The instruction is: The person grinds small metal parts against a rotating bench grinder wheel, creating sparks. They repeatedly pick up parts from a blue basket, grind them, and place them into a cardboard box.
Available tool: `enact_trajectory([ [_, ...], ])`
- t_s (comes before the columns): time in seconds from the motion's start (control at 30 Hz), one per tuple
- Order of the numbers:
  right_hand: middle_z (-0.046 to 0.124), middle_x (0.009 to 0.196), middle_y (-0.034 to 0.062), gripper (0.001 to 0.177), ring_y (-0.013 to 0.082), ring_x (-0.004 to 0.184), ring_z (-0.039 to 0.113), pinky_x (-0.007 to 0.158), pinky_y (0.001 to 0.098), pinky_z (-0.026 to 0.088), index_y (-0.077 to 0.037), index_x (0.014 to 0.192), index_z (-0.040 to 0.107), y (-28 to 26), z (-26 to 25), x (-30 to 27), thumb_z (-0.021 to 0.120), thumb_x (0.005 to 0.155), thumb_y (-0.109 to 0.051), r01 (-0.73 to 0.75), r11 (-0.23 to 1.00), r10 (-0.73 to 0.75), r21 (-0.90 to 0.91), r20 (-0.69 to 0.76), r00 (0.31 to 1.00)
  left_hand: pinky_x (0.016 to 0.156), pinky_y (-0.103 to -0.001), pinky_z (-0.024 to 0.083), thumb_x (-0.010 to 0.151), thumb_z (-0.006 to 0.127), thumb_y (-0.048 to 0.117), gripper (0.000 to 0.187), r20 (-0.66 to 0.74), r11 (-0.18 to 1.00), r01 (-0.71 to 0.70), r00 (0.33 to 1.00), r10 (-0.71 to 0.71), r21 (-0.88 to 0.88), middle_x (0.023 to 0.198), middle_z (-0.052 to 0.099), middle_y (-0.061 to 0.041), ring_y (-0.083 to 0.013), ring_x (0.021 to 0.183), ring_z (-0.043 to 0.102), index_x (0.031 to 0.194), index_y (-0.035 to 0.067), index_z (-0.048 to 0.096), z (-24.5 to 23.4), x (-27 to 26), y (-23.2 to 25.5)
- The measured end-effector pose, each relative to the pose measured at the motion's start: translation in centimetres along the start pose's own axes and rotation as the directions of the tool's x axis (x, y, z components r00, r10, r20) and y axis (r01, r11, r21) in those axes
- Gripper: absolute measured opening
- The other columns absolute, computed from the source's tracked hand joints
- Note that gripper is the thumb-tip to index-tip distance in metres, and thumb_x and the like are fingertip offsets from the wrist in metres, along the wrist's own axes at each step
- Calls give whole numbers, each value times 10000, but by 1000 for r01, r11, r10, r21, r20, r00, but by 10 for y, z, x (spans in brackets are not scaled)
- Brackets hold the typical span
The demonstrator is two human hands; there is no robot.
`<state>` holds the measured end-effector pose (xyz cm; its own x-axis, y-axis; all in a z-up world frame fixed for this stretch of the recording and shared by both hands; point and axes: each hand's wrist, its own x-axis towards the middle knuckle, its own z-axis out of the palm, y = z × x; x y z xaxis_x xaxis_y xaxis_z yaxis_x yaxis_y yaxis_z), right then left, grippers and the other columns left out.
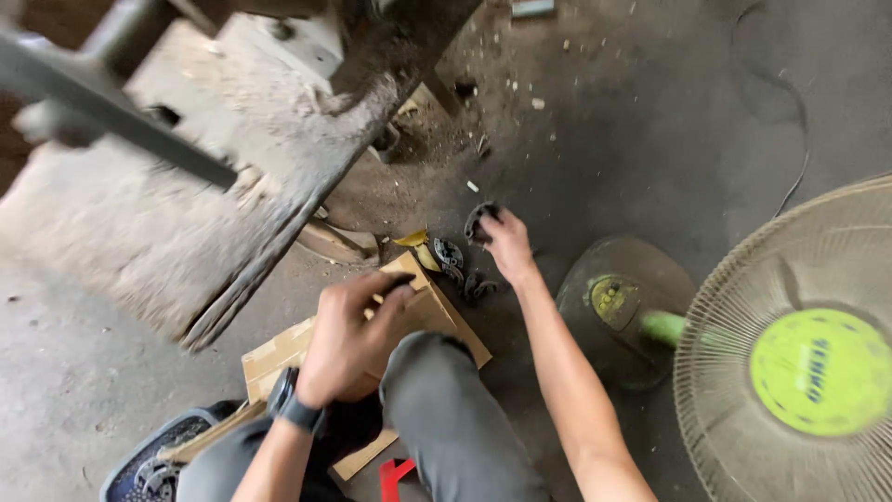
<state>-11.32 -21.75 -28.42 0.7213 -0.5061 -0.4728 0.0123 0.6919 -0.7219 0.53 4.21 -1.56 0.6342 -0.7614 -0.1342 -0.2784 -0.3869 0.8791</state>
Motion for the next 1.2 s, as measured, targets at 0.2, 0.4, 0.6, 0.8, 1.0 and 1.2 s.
enact_trajectory([
  [0.2, 716, 1014, 76, 211, 123, 924, 666, 843, 282, 545, 25, 1064, 752, -113, 120, -68, 806, 860, 10, 643, 519, -420, -563, 487, 766, 740, -322, 599, 940, 710, 147, 320, -193, 993, -46, 981, 25, -104, 1085, 726, -150, -228, 899, 772, 1223, -1, 686, 3, -8, -22],
  [0.4, 737, 879, 43, 151, 139, 769, 637, 696, 287, 536, 25, 1038, 759, -141, 243, -108, 789, 893, -7, 465, 746, -234, -477, 466, 853, 819, -309, 615, 907, 739, 135, 481, -248, 875, -101, 968, -23, -473, 1098, 742, -118, -164, 993, 745, 1319, -9, 538, -7, 12, -57],
  [0.6, 730, 1018, 87, 183, 205, 886, 694, 805, 327, 606, 5, 1113, 691, -81, 275, -46, 678, 930, -6, 25, 995, 24, -98, 465, 885, 722, -339, 614, 981, 697, 117, 199, -383, 888, -52, 913, -143, -456, 923, 783, -191, -215, 814, 748, 1073, -58, 721, -43, 30, -78],
  [0.8, 700, 1159, 141, 202, 243, 1044, 677, 962, 340, 597, 45, 1182, 653, -27, 286, 1, 634, 986, -1, -171, 961, 69, 216, 412, 909, 677, -419, 528, 854, 731, 35, 249, -652, 962, -228, 709, 271, 152, 921, 698, -235, -369, 766, 681, 1093, -29, 701, -87, 39, -76],
  [1.0, 672, 1215, 148, 246, 264, 1082, 675, 981, 359, 579, 45, 1225, 616, -5, 295, 11, 615, 989, -26, -146, 954, 63, 262, 301, 952, 711, -404, 573, 898, 713, 99, 198, -658, 972, -214, 746, 101, -94, 872, 744, -187, -322, 782, 756, 1066, -6, 703, -92, 52, -94],
  [1.2, 676, 1234, 163, 317, 267, 1109, 669, 987, 355, 578, 46, 1291, 591, -5, 310, 3, 626, 988, -38, -131, 949, 36, 288, 316, 948, 706, -483, 508, 938, 696, 95, 142, -705, 988, -146, 697, 135, 46, 845, 693, -222, -423, 793, 670, 962, -23, 621, -91, 61, -98],
])
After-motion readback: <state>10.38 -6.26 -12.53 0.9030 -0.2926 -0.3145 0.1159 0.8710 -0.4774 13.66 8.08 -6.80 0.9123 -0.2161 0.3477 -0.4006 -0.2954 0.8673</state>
